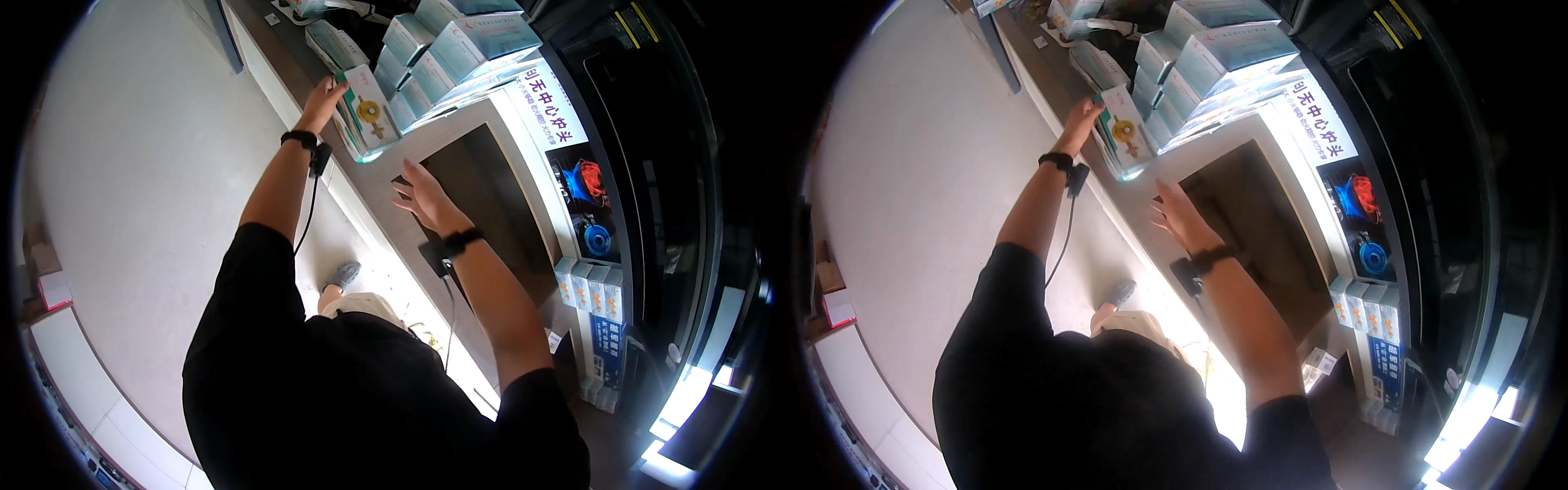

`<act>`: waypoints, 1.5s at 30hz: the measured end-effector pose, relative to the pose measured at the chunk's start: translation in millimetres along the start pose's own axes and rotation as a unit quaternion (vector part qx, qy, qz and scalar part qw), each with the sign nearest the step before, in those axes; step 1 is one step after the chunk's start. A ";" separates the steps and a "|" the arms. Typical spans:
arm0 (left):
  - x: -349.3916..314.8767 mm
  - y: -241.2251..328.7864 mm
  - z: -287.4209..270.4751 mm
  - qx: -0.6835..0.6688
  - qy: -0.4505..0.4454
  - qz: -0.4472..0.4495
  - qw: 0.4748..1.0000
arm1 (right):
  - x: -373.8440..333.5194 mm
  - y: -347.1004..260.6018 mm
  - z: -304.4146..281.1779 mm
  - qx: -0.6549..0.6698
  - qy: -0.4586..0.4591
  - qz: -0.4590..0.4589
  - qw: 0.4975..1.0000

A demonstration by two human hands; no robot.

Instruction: The person repeatedly picks up small green and blue boxes from a table and stacks them on a shelf above a counter. They walk back and forth between the table and the counter multiple times to transfer the boxes.

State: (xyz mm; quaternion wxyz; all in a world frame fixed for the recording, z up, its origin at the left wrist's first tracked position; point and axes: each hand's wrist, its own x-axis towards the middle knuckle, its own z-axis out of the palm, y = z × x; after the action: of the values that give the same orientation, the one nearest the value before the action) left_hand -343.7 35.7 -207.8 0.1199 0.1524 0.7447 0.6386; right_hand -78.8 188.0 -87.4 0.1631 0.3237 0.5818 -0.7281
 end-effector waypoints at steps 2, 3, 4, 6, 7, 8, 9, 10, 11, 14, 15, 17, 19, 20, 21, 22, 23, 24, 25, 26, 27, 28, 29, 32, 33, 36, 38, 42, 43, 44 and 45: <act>-18.1 -16.8 -2.3 -0.050 -0.021 -0.022 0.998 | 27.5 0.4 14.5 0.081 0.030 0.007 0.996; -33.1 -21.3 -3.8 -0.072 -0.036 -0.033 0.996 | 36.9 2.9 19.2 0.078 0.040 0.000 0.996; -58.0 9.1 -0.8 -0.087 -0.063 -0.058 0.992 | 44.3 7.0 17.8 0.086 0.060 -0.008 0.994; -79.4 7.1 -16.5 -0.073 -0.074 -0.082 0.991 | 53.6 7.3 23.5 0.064 0.060 -0.023 0.996; -85.1 19.6 -21.5 -0.096 -0.085 -0.166 0.978 | 55.4 9.7 18.8 0.046 0.059 -0.028 0.997; -90.5 33.1 -26.1 -0.116 -0.097 -0.249 0.957 | 56.3 13.0 14.0 0.029 0.060 -0.033 0.997; -91.7 41.0 -28.8 -0.111 -0.106 -0.278 0.948 | 58.9 15.9 11.4 0.017 0.060 -0.040 0.997; -89.1 45.7 -28.2 -0.109 -0.115 -0.305 0.939 | 61.1 16.4 10.6 0.002 0.062 -0.048 0.997; -82.8 41.7 -27.0 -0.139 -0.149 -0.335 0.920 | 62.0 19.7 12.4 0.010 0.073 -0.050 0.996; -76.2 35.2 -18.1 -0.165 -0.170 -0.330 0.914 | 66.1 23.6 12.9 0.025 0.116 -0.044 0.992; -85.7 42.5 -13.3 -0.188 -0.155 -0.312 0.919 | 68.4 32.7 5.5 0.064 0.088 -0.080 0.991; -104.4 10.8 -19.4 -0.238 -0.181 -0.268 0.916 | 56.7 44.2 5.5 0.129 0.029 -0.141 0.981; -141.7 10.9 -18.0 -0.217 -0.223 -0.166 0.936 | 15.8 48.5 6.7 0.166 0.022 -0.162 0.973; -164.8 20.2 -13.1 -0.164 -0.224 -0.093 0.956 | -9.9 53.0 5.6 0.174 0.042 -0.157 0.971; -184.4 22.7 -11.2 -0.266 -0.211 -0.183 0.923 | -43.5 52.4 8.6 0.212 0.031 -0.151 0.965; -209.7 46.8 -1.7 -0.266 -0.230 -0.150 0.924 | -71.3 59.8 -5.5 0.304 -0.007 -0.140 0.942; -233.6 77.2 11.5 -0.274 -0.267 -0.046 0.923 | -93.5 81.7 -18.4 0.306 0.005 -0.154 0.940; -256.9 113.1 19.9 -0.271 -0.287 -0.011 0.919 | -114.6 102.4 -30.1 0.304 0.014 -0.167 0.938; -278.0 147.8 30.5 -0.238 -0.278 0.003 0.930 | -134.6 121.8 -41.4 0.298 0.021 -0.180 0.937; -296.4 157.8 38.6 -0.226 -0.285 0.024 0.931 | -167.2 118.8 -45.9 0.252 0.013 -0.225 0.941; -315.7 185.5 47.9 -0.262 -0.298 0.027 0.918 | -200.4 117.7 -51.0 0.180 0.035 -0.264 0.947; -334.2 206.8 56.7 -0.270 -0.308 0.017 0.912 | -235.8 115.4 -57.3 0.108 0.054 -0.297 0.947; -354.6 221.1 63.0 -0.269 -0.318 0.019 0.909 | -276.5 103.9 -61.4 -0.035 0.124 -0.363 0.923; -399.5 259.5 112.0 -0.271 -0.387 0.038 0.880 | -408.8 102.0 -79.1 -0.206 0.242 -0.499 0.806; -418.8 271.3 126.3 -0.269 -0.395 0.048 0.877 | -450.5 100.5 -84.6 -0.232 0.263 -0.527 0.774; -470.7 309.3 179.4 -0.271 -0.434 0.077 0.856 | -563.0 125.7 -101.8 -0.245 0.342 -0.589 0.690; -504.6 333.4 215.2 -0.279 -0.459 0.096 0.838 | -620.5 152.3 -108.3 -0.204 0.389 -0.604 0.665; -565.9 383.0 287.5 -0.301 -0.489 0.143 0.806 | -722.8 171.0 -148.7 -0.222 0.451 -0.614 0.608; -579.4 399.9 305.5 -0.308 -0.491 0.159 0.799 | -750.8 169.4 -159.7 -0.225 0.456 -0.611 0.606; -590.8 418.0 322.3 -0.315 -0.491 0.177 0.793 | -776.9 164.4 -166.7 -0.225 0.459 -0.615 0.601; -599.7 434.1 336.2 -0.324 -0.484 0.194 0.789 | -798.0 151.4 -173.4 -0.214 0.447 -0.618 0.611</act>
State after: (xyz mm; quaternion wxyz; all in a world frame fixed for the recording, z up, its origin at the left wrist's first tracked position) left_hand 368.5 175.2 159.0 0.3804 0.5348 0.2931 0.6952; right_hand 651.4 201.2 308.3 -0.5407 0.1287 0.7840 -0.2765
